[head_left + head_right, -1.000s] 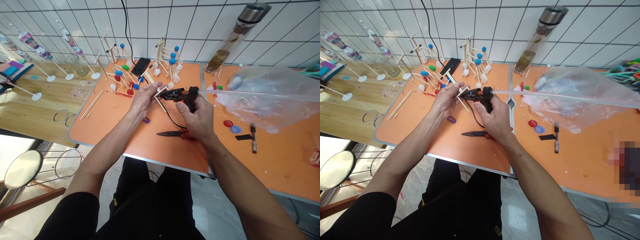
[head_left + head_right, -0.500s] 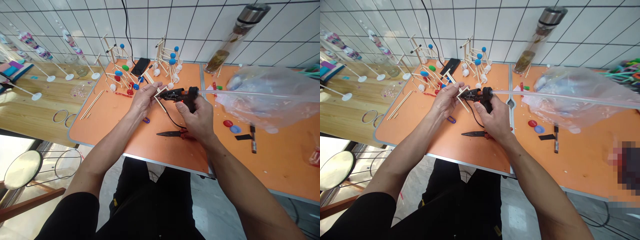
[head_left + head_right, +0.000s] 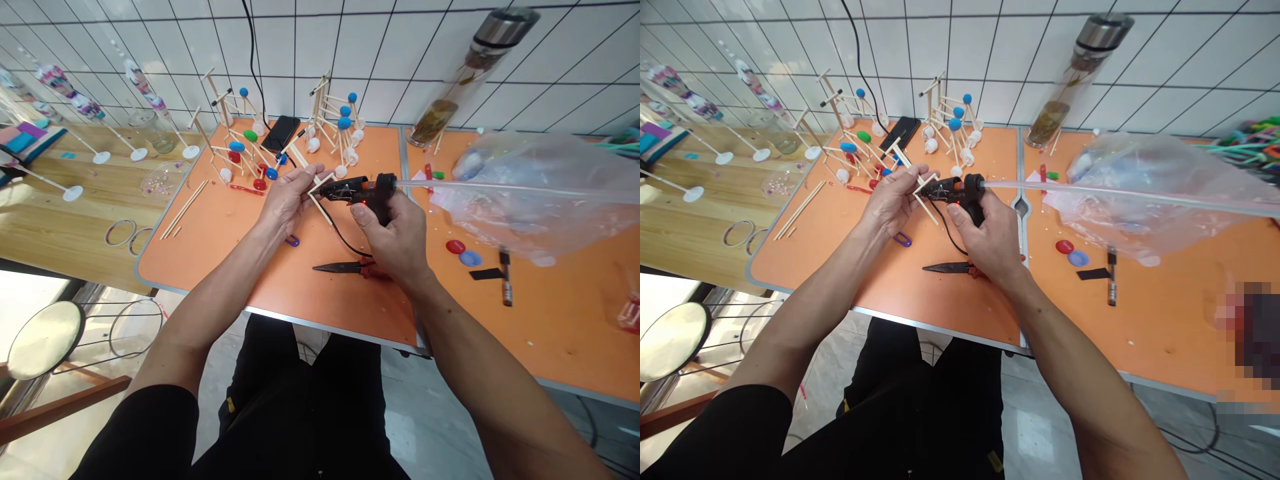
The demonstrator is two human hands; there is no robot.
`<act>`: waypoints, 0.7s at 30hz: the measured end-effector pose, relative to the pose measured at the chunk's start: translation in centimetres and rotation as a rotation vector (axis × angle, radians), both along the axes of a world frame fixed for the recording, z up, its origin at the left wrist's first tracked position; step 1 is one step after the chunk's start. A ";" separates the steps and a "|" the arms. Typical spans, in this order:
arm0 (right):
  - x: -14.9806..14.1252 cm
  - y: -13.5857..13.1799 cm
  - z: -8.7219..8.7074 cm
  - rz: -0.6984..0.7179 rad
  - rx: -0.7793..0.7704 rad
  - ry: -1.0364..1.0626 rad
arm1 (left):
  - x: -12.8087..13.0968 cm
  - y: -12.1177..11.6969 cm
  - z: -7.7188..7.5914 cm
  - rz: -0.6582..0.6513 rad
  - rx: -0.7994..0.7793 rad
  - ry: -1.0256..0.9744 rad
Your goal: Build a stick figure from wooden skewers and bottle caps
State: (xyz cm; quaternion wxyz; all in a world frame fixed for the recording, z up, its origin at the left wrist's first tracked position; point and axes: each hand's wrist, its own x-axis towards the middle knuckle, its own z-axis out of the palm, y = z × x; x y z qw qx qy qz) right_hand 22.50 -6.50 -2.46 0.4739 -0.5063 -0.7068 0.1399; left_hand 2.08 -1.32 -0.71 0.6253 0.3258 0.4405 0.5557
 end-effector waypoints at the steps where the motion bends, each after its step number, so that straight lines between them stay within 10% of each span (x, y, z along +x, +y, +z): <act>1: 0.0 0.0 0.0 0.000 -0.001 0.002 | 0.0 0.0 0.0 0.001 -0.003 0.000; 21: -0.1 0.0 -0.1 -0.004 -0.008 0.028 | 0.1 -0.2 0.4 0.000 0.005 -0.004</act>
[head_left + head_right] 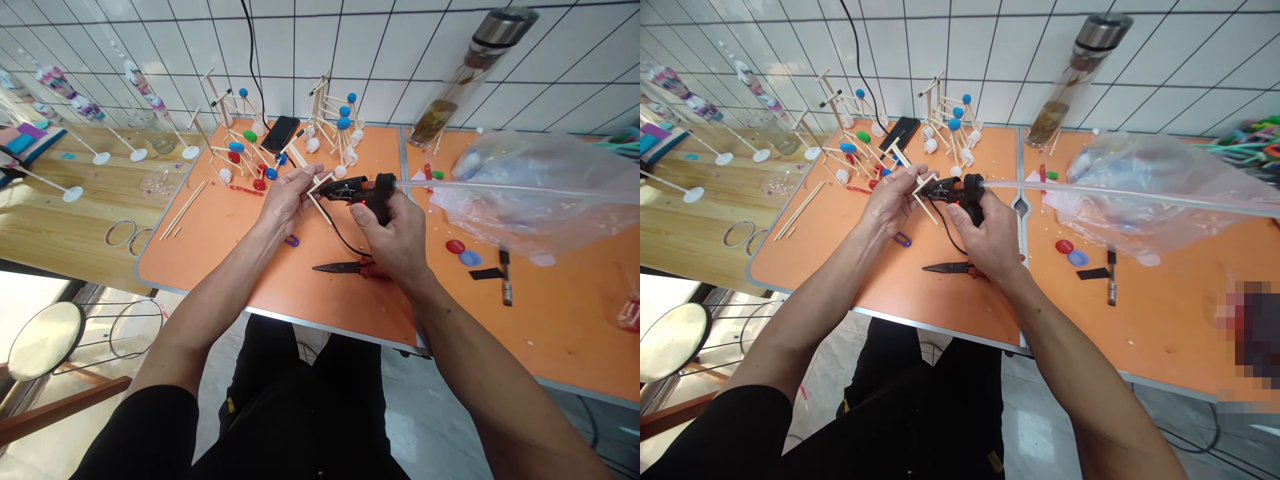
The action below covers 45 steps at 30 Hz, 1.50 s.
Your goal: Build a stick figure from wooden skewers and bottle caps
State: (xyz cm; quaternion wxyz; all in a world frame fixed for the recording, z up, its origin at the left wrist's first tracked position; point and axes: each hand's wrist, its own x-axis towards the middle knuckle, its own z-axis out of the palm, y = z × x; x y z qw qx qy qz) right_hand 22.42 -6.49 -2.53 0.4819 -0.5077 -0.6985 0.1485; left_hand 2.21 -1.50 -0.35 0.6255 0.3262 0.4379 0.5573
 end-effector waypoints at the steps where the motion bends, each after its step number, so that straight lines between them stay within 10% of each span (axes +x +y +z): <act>1: 0.0 0.0 0.0 0.000 0.003 -0.001 | 0.0 0.0 0.0 0.000 0.001 -0.003; 45: -0.2 -0.2 0.2 -0.017 0.027 0.021 | -0.4 0.4 0.0 0.026 -0.026 -0.004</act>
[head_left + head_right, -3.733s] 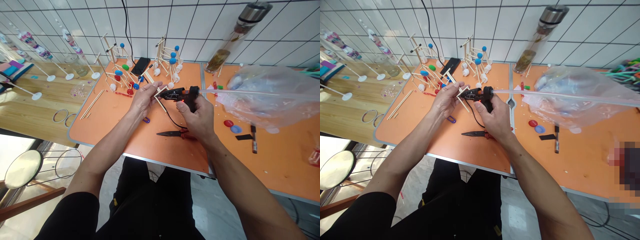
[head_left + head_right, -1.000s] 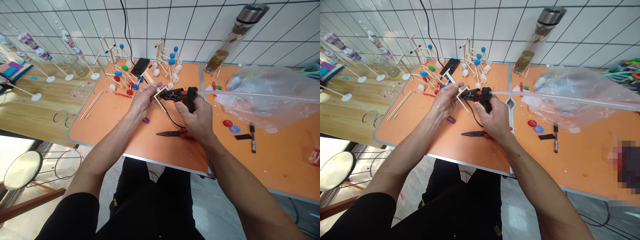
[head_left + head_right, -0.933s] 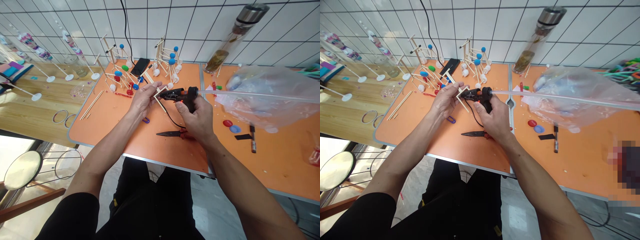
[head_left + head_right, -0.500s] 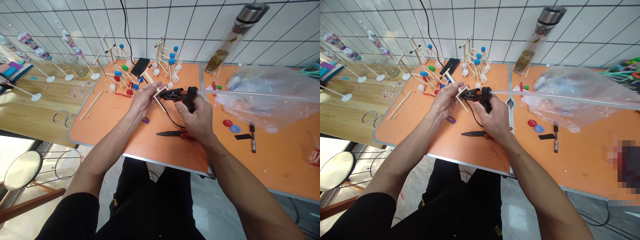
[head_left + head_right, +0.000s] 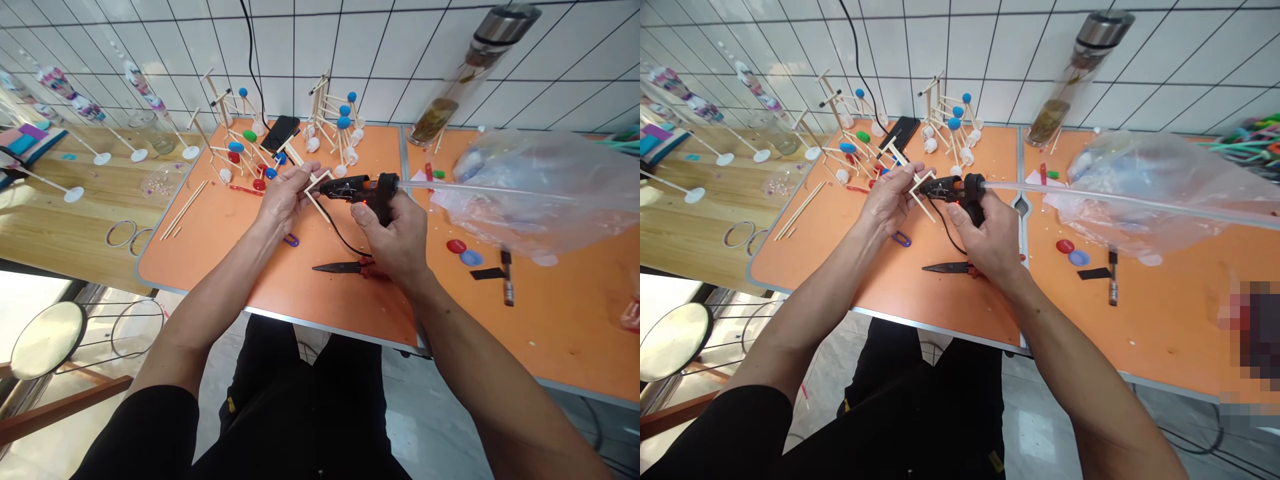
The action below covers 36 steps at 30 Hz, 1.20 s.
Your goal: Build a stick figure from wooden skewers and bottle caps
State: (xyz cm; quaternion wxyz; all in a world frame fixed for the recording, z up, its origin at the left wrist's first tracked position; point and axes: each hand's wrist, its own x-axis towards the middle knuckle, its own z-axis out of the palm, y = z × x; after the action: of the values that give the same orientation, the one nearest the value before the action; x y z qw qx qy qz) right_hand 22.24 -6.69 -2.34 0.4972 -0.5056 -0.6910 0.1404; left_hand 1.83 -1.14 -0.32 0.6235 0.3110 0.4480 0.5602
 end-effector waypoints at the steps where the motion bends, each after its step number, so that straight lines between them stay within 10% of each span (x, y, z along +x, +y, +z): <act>1: 0.0 0.0 0.0 -0.001 0.000 0.000 | 0.0 0.0 0.0 -0.002 -0.001 0.001; 22: 0.2 -0.2 0.5 0.000 -0.074 -0.007 | -0.7 0.5 -0.6 0.027 0.029 0.028; 36: 4.9 4.6 0.5 -0.014 -0.243 0.614 | -2.0 1.6 -0.5 0.124 0.019 0.025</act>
State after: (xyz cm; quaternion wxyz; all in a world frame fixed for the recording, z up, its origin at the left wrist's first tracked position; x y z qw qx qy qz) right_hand 27.13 -2.11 -1.82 0.6193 -0.5001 -0.4834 0.3643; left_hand -0.13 0.44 -0.80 0.5789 0.2953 0.4690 0.5981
